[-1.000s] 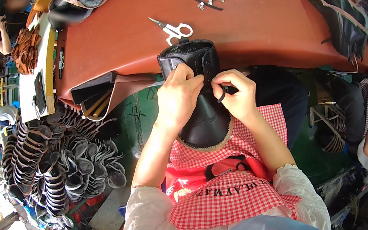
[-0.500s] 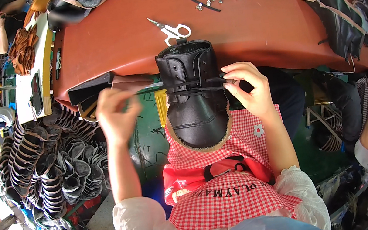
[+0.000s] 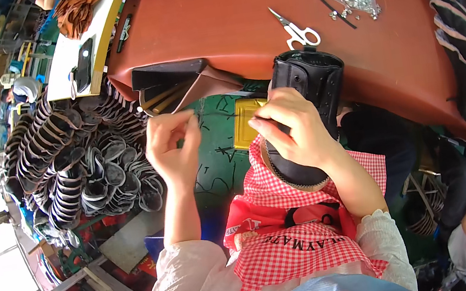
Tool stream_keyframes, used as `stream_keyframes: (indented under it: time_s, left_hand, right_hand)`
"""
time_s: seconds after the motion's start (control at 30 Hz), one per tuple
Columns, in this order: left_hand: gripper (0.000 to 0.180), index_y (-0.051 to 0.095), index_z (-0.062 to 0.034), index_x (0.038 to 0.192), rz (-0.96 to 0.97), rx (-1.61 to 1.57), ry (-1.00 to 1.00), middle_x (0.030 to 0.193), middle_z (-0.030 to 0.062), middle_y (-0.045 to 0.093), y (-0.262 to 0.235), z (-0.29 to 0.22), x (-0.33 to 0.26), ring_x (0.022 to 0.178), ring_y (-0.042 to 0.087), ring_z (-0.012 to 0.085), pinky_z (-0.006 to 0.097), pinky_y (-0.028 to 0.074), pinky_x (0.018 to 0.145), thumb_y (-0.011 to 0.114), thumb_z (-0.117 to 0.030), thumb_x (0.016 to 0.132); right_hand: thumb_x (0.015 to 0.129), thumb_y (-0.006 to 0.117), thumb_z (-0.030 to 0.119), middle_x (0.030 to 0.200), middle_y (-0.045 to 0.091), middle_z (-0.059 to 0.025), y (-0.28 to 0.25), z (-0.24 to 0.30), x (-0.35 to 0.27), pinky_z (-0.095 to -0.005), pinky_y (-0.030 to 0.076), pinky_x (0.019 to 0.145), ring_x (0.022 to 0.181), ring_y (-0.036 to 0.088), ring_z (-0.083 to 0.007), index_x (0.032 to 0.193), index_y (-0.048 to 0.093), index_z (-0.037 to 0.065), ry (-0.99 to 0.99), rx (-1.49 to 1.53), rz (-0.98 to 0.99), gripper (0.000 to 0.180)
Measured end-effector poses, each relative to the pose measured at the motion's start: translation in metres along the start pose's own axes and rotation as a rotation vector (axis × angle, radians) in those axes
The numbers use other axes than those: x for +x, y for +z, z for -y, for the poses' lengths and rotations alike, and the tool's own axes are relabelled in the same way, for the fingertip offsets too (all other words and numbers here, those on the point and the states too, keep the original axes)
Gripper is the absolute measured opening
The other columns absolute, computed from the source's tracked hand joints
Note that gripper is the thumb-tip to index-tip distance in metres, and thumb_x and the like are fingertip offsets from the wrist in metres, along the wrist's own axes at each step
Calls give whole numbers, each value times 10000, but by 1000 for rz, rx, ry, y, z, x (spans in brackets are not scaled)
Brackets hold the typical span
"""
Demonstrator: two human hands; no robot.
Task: Lacing black leather boots at a shoe manufacturing workbench.
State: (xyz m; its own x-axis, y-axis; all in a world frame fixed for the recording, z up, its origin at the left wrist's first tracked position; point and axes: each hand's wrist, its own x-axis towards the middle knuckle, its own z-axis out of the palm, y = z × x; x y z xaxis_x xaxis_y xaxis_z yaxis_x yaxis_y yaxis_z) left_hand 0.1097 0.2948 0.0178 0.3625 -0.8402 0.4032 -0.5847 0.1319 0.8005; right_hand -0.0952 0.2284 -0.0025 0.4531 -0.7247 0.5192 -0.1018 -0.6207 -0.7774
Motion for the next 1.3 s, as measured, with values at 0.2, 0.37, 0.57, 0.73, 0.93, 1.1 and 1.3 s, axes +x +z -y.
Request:
stream_keyframes:
  time_s: [0.2,0.37,0.57,0.73,0.93,1.1,1.3]
  left_hand:
    - [519,693,-126,1110,143,159,377,888,45,551,37,-25,-37,686,571,146,270,494,577,759,72,635]
    - [481,719,-116,1052,135,64,372,885,37,560,54,-16,-39,731,597,166,265,504,580,713,118,632]
    - [314,698,6,978,153,-194,224,894,114,623,75,-7,-31,753,631,174,260,525,659,610,169,724]
    - [156,686,12,1027,159,-804,-495,904,79,685,109,4,-26,802,677,146,240,547,714,650,2,876]
    - [126,713,-2,946,149,-728,-372,906,70,688,137,20,-31,814,661,115,237,540,745,717,-4,820]
    - [128,674,29,936,155,-634,-269,966,87,678,137,21,-31,857,656,136,250,536,794,701,54,813]
    - [221,649,8,1008,186,-691,-330,965,67,660,139,22,-33,880,638,120,237,528,783,710,53,801]
  right_hand:
    - [824,622,120,565,530,-119,-4,16,-9,-395,395,552,533,535,-319,622,514,31,131,0,190,245]
    - [817,619,117,578,558,-117,-16,25,-12,-380,403,550,532,554,-303,640,528,30,285,9,272,217]
    - [804,654,117,636,567,-90,-25,27,-15,-377,421,584,585,556,-281,681,547,41,123,-183,332,180]
    - [776,690,44,848,634,-95,-44,8,-11,-380,496,708,792,604,-278,914,670,36,8,-293,-37,139]
    - [796,718,67,572,536,-72,-45,-22,-16,-305,437,469,457,538,-209,848,607,69,440,-502,-128,123]
    - [792,721,78,575,543,-83,-43,-24,-17,-322,446,481,479,561,-228,874,605,59,491,-486,-15,144]
    - [822,673,73,625,588,-134,-43,-24,-11,-374,462,512,531,594,-299,921,592,26,520,-363,97,136]
